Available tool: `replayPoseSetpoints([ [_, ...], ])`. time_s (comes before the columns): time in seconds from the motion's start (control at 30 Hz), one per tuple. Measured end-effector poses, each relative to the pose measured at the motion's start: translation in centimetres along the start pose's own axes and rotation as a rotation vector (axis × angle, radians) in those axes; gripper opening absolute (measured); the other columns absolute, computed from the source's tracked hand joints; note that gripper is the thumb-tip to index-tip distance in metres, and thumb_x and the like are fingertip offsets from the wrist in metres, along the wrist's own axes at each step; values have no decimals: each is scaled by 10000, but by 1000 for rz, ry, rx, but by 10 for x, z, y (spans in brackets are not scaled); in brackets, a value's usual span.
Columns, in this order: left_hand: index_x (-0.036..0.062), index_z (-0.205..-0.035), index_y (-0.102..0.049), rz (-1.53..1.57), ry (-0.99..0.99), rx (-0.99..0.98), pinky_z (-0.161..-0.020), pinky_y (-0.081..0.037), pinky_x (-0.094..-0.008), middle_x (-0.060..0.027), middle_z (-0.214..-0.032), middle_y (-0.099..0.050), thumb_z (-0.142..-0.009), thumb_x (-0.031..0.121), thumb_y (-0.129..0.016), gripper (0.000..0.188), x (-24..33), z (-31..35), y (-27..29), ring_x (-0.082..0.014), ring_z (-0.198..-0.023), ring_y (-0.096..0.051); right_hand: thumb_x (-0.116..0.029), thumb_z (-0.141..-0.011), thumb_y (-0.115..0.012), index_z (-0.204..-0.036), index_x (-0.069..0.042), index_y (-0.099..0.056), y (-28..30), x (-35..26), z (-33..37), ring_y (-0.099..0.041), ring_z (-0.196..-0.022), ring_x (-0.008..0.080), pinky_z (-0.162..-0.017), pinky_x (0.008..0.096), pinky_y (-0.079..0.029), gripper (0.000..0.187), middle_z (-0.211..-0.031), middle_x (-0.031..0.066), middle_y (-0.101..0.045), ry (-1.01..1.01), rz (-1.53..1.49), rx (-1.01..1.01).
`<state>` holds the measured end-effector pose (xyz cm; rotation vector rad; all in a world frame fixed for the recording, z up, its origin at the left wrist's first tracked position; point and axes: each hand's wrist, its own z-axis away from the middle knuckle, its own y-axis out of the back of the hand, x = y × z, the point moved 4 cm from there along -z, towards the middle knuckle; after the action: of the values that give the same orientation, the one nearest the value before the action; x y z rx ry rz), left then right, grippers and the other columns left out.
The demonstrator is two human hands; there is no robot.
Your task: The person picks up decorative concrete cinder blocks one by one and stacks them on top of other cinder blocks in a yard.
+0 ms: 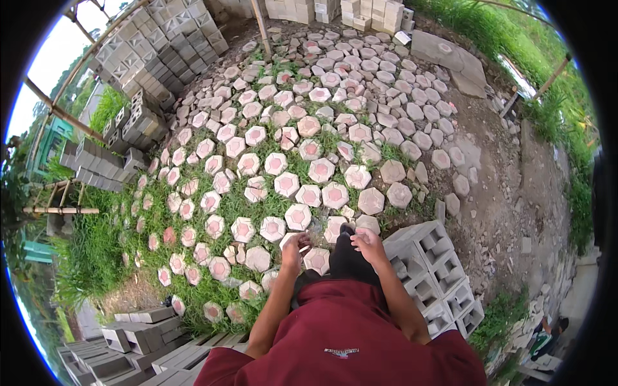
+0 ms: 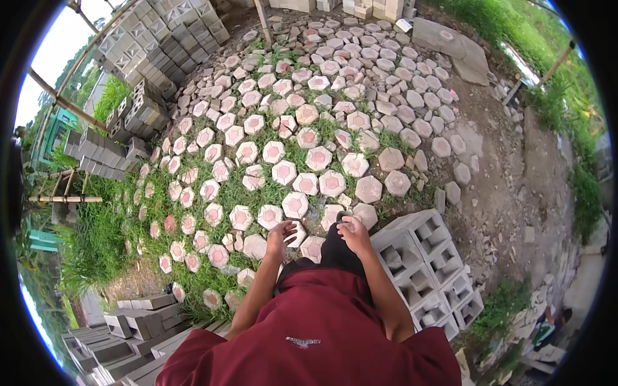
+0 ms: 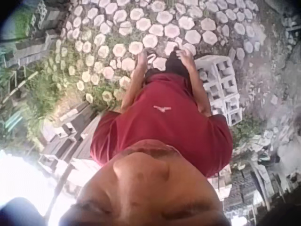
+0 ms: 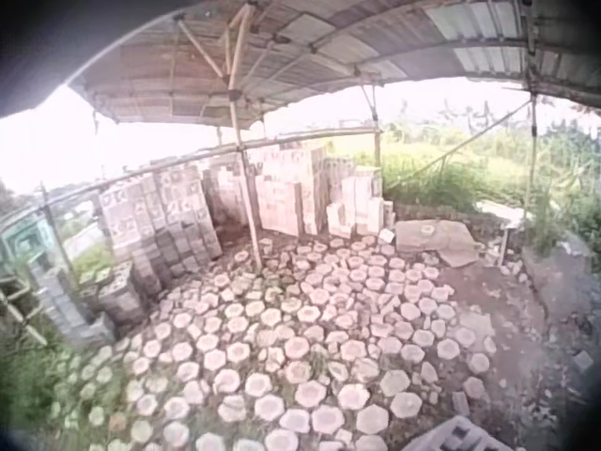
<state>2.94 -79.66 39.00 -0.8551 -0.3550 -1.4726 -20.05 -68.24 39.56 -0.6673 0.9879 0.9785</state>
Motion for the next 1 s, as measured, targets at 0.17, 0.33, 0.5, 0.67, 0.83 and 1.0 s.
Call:
replayPoseSetpoints([
  [0.17,-4,-1156,-545,136,-125,125,-765,-470,-328,-91,-1019,-639,-915,257,-420,376,49,-60,-10,-172,-889,-591,-137,-874,-581,-1176,21,-508,-17,-42,-106,-640,-821,153,-669,264,-505,348,-997,110,-661,84,211,-184],
  [0.33,6,-1110,-567,162,-114,175,-778,-465,-342,-77,-970,-636,-897,270,-474,351,97,-122,-37,-185,-912,-594,-174,-866,-621,-1134,32,-553,-30,-118,-195,-628,-926,179,-809,290,-490,344,-1004,136,-651,298,400,-273],
  [0.5,6,-1123,-563,147,-292,39,-766,-482,-310,-97,-1003,-651,-941,278,-445,348,161,-156,-91,-171,-879,-619,-142,-853,-618,-1139,28,-543,-15,-153,-284,-626,-848,146,-725,264,-491,341,-993,109,-655,158,246,-344],
  [0.67,20,-1084,-562,276,-351,213,-751,-496,-317,-75,-960,-642,-966,280,-426,317,178,-172,-78,-161,-865,-611,-114,-849,-624,-1123,16,-546,-59,-160,-335,-622,-807,127,-656,248,-477,313,-986,86,-655,48,247,-511],
  [0.83,26,-1060,-570,370,-274,354,-726,-493,-299,-50,-911,-633,-962,257,-414,295,200,-207,-30,-146,-819,-608,-135,-840,-646,-1065,-3,-585,-130,-172,-374,-604,-758,92,-635,233,-465,268,-895,39,-652,31,366,-600],
  [1.0,41,-1067,-584,364,-276,372,-708,-495,-298,-71,-973,-657,-950,287,-447,304,257,-274,22,-132,-822,-610,-118,-847,-610,-1100,12,-579,-207,-196,-449,-622,-786,115,-663,246,-489,286,-932,80,-656,28,315,-685],
])
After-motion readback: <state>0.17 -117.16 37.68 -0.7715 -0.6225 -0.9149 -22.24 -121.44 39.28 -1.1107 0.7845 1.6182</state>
